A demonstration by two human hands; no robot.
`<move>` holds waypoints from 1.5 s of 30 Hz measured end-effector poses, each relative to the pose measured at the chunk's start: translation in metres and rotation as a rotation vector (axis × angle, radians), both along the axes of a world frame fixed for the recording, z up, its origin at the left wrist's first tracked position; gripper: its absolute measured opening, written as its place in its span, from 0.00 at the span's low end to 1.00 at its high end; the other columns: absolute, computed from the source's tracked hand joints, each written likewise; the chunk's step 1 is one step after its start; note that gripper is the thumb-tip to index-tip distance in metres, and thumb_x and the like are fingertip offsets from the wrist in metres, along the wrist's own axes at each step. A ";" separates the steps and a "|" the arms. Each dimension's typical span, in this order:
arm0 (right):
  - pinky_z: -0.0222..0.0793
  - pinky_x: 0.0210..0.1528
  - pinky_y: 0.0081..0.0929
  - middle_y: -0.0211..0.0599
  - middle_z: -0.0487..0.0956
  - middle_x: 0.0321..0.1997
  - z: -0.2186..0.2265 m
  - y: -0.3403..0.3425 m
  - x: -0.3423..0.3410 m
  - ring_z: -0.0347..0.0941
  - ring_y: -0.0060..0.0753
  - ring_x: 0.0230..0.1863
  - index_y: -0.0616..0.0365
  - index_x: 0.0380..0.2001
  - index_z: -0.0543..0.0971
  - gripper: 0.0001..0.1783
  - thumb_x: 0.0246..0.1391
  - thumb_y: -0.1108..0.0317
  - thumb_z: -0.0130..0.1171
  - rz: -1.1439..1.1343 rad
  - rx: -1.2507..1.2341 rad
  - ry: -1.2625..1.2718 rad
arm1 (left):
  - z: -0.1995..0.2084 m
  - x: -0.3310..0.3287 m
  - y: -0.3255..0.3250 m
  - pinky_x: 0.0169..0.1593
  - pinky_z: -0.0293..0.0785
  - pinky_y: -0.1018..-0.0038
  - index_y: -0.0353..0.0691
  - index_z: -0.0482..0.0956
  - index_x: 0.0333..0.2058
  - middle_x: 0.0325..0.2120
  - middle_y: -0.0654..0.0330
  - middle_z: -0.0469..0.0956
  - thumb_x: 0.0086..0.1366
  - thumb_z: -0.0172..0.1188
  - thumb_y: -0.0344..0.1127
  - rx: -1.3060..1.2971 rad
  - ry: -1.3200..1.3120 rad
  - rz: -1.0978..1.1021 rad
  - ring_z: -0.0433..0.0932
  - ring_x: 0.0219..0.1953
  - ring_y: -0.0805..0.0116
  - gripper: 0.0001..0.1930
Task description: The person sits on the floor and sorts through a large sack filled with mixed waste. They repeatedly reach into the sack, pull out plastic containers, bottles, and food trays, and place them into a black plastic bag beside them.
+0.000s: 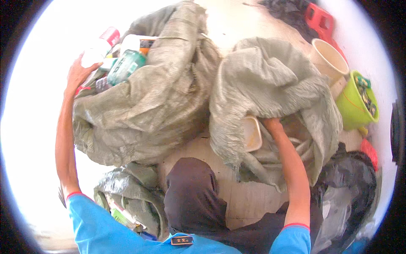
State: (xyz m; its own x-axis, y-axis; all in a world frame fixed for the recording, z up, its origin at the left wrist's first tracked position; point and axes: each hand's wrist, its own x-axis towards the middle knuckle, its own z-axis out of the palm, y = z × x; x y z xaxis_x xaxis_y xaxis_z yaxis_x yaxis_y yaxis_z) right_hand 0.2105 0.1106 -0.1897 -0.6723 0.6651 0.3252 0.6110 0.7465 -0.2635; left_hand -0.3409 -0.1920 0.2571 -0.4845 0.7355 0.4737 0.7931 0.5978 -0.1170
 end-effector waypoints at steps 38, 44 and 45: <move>0.72 0.28 0.21 0.37 0.81 0.40 0.410 -0.056 0.000 0.77 0.20 0.32 0.60 0.53 0.77 0.25 0.63 0.50 0.55 0.181 -0.824 0.694 | -0.042 -0.026 -0.061 0.50 0.75 0.66 0.42 0.68 0.64 0.46 0.51 0.81 0.56 0.67 0.56 -0.310 -0.362 0.190 0.81 0.44 0.62 0.41; 0.76 0.33 0.27 0.39 0.82 0.31 0.459 -0.077 -0.230 0.79 0.28 0.32 0.67 0.41 0.81 0.22 0.60 0.54 0.58 0.575 -0.740 0.558 | -0.036 -0.030 -0.071 0.65 0.63 0.54 0.41 0.70 0.63 0.59 0.48 0.73 0.55 0.63 0.65 -0.375 -0.274 0.221 0.71 0.62 0.51 0.44; 0.76 0.34 0.27 0.40 0.82 0.32 0.459 -0.086 -0.253 0.79 0.29 0.33 0.68 0.42 0.80 0.23 0.60 0.55 0.59 0.617 -0.723 0.465 | -0.037 -0.036 -0.070 0.64 0.64 0.54 0.40 0.70 0.63 0.57 0.46 0.74 0.56 0.60 0.67 -0.347 -0.319 0.239 0.72 0.61 0.50 0.44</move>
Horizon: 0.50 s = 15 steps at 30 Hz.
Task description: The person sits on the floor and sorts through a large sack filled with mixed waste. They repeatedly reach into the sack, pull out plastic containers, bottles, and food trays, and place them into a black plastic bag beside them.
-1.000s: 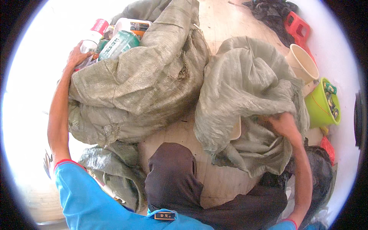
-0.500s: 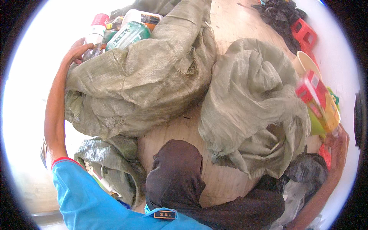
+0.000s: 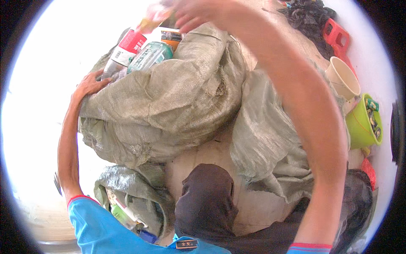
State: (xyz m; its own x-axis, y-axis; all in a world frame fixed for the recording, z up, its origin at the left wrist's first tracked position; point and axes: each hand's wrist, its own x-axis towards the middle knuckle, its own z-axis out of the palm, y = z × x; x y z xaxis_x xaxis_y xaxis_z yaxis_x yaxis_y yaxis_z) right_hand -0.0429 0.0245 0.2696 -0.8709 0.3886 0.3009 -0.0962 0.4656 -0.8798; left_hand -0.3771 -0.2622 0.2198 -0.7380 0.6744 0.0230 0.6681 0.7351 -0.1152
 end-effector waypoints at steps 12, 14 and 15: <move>0.76 0.25 0.26 0.34 0.78 0.21 -0.139 0.032 0.094 0.76 0.21 0.24 0.66 0.30 0.83 0.18 0.56 0.57 0.59 -0.179 0.079 -0.182 | -0.022 -0.033 0.026 0.57 0.68 0.56 0.25 0.71 0.57 0.46 0.38 0.79 0.59 0.53 0.71 0.166 -0.056 0.087 0.78 0.52 0.47 0.48; 0.76 0.24 0.23 0.32 0.79 0.24 -0.140 0.030 0.104 0.76 0.20 0.26 0.65 0.34 0.83 0.17 0.58 0.58 0.59 -0.161 -0.001 -0.233 | -0.029 -0.021 0.033 0.60 0.67 0.55 0.26 0.66 0.61 0.51 0.38 0.75 0.58 0.58 0.67 0.227 0.093 0.028 0.75 0.56 0.47 0.48; 0.76 0.24 0.23 0.33 0.79 0.24 -0.140 0.027 0.106 0.77 0.21 0.26 0.64 0.35 0.83 0.17 0.58 0.58 0.59 -0.136 0.002 -0.258 | -0.034 -0.015 0.036 0.62 0.66 0.55 0.28 0.64 0.63 0.55 0.38 0.73 0.57 0.61 0.65 0.282 0.195 -0.025 0.73 0.58 0.47 0.48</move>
State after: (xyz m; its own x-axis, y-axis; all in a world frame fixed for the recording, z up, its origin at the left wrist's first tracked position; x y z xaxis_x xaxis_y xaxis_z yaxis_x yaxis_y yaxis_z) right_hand 0.0632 0.0520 0.1295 -0.8587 0.5067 0.0771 0.1939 0.4603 -0.8663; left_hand -0.3920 -0.2260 0.1857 -0.6846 0.6396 0.3497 0.6720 0.7396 -0.0371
